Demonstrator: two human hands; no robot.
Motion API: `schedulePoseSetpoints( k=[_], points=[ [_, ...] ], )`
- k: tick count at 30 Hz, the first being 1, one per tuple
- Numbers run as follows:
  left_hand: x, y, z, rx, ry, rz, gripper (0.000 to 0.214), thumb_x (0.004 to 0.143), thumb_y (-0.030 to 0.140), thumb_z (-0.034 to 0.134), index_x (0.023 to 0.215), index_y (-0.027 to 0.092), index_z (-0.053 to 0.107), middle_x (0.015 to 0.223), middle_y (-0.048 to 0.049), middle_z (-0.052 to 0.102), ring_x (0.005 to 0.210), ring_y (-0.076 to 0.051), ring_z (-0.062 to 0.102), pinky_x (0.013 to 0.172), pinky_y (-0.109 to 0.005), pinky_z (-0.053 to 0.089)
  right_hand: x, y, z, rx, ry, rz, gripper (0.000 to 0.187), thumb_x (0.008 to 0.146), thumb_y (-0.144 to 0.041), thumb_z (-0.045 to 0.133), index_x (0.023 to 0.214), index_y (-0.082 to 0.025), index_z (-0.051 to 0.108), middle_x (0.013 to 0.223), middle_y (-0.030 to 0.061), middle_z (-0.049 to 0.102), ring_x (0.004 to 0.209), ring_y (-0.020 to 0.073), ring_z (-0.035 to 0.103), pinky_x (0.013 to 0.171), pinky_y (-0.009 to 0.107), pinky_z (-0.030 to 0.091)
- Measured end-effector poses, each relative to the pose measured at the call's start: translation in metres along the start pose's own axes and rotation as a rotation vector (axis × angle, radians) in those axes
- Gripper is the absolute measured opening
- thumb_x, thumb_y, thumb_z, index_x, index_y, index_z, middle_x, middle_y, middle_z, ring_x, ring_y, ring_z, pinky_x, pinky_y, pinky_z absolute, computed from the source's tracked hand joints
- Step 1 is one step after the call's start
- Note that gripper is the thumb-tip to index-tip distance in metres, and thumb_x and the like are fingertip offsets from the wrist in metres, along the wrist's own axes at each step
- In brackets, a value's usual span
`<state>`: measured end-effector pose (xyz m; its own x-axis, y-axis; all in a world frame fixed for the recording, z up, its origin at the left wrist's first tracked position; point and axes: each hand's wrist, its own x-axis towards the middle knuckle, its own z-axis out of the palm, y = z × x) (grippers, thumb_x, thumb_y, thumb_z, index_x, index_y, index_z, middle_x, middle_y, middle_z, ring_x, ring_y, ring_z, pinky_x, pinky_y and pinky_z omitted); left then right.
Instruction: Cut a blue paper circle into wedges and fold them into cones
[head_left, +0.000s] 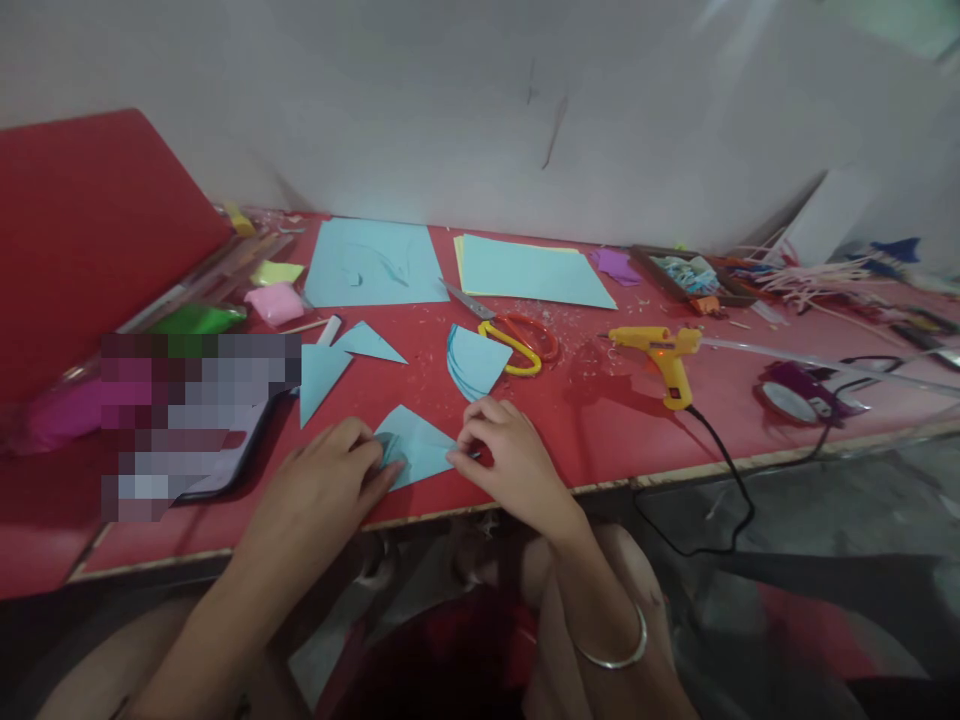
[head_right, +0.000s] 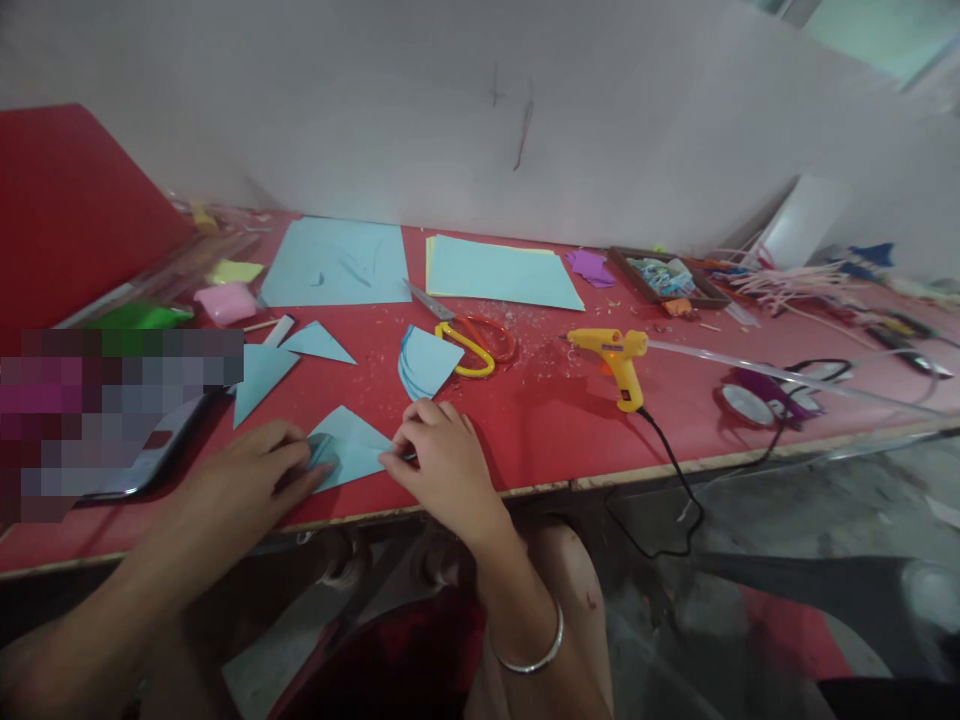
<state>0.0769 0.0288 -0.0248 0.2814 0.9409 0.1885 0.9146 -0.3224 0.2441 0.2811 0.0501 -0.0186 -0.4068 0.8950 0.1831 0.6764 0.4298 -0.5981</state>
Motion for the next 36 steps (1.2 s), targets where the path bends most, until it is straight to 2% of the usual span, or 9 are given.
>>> schedulePoseSetpoints(
  k=[2,7,10,13,17,23,26,31,36],
  points=[
    [-0.001,0.002,0.000,0.052,0.006,0.026,0.031,0.084,0.036,0.038,0.063,0.020,0.055,0.070,-0.0027,0.051,0.064,-0.018,0.050,0.059,-0.031,0.038,0.000,0.001,0.000,0.006,-0.004,-0.002,0.013,0.079,-0.023,0.062,0.068,-0.018,0.057,0.091,0.0023,0.056,0.083,0.0161,0.049,0.074,0.030,0.037],
    [-0.002,-0.002,0.000,0.068,-0.011,0.054,0.028,0.085,0.036,0.039,0.068,0.020,0.055,0.075,-0.0039,0.054,0.068,-0.019,0.054,0.060,-0.032,0.041,0.000,0.001,0.000,0.015,0.005,0.005,0.014,0.078,-0.024,0.064,0.068,-0.018,0.057,0.090,0.0022,0.056,0.083,0.0161,0.049,0.073,0.030,0.037],
    [-0.003,0.000,-0.001,0.059,0.100,0.112,0.024,0.084,0.030,0.041,0.097,0.018,0.058,0.102,-0.0108,0.056,0.091,-0.024,0.057,0.071,-0.035,0.046,0.001,0.001,0.000,0.009,0.005,-0.004,0.014,0.077,-0.024,0.065,0.067,-0.018,0.056,0.089,0.0017,0.057,0.081,0.0158,0.049,0.073,0.030,0.037],
    [-0.008,0.011,-0.005,0.131,0.153,0.230,0.045,0.080,0.010,0.038,0.121,0.026,0.049,0.129,-0.0120,0.046,0.114,-0.029,0.048,0.083,-0.042,0.046,0.002,0.000,0.001,-0.014,0.007,-0.004,0.014,0.077,-0.023,0.065,0.067,-0.018,0.056,0.088,0.0014,0.056,0.080,0.0155,0.048,0.071,0.029,0.037],
    [-0.012,0.018,-0.007,0.160,0.024,0.333,0.063,0.071,-0.001,0.039,0.123,0.033,0.049,0.127,-0.0066,0.052,0.110,-0.027,0.052,0.083,-0.042,0.048,0.002,0.000,0.001,-0.038,0.009,-0.003,0.012,0.077,-0.022,0.064,0.069,-0.018,0.057,0.089,0.0018,0.056,0.080,0.0157,0.048,0.071,0.030,0.037],
    [-0.007,-0.006,-0.007,0.081,-0.145,0.372,0.063,0.073,-0.001,0.041,0.120,0.039,0.053,0.122,-0.0025,0.059,0.108,-0.022,0.056,0.088,-0.038,0.048,-0.001,0.004,-0.009,0.014,-0.047,-0.030,0.005,0.080,-0.019,0.061,0.076,-0.018,0.058,0.094,0.0029,0.056,0.086,0.0163,0.049,0.075,0.030,0.038],
    [-0.006,-0.018,-0.007,0.031,-0.158,0.380,0.054,0.076,0.006,0.043,0.113,0.043,0.059,0.122,-0.0016,0.060,0.103,-0.022,0.059,0.086,-0.037,0.049,-0.003,0.007,-0.015,0.042,-0.065,-0.030,0.004,0.082,-0.015,0.056,0.081,-0.018,0.057,0.095,0.0035,0.056,0.088,0.0165,0.049,0.078,0.030,0.039],
    [-0.003,-0.022,-0.012,-0.010,-0.130,0.416,0.048,0.080,0.011,0.039,0.106,0.042,0.063,0.119,0.0014,0.061,0.103,-0.019,0.059,0.086,-0.034,0.049,-0.005,0.012,-0.017,0.073,-0.082,-0.074,0.021,0.082,-0.002,0.043,0.082,-0.018,0.056,0.095,0.0045,0.056,0.088,0.0164,0.049,0.079,0.031,0.039],
    [-0.002,-0.017,-0.015,-0.052,-0.109,0.454,0.045,0.082,0.012,0.036,0.105,0.037,0.065,0.118,0.0010,0.062,0.102,-0.017,0.060,0.085,-0.030,0.049,-0.007,0.016,-0.016,0.214,0.032,-0.199,0.036,0.074,0.007,0.031,0.083,-0.018,0.056,0.090,0.0044,0.058,0.089,0.0157,0.050,0.081,0.029,0.040]
  ],
)
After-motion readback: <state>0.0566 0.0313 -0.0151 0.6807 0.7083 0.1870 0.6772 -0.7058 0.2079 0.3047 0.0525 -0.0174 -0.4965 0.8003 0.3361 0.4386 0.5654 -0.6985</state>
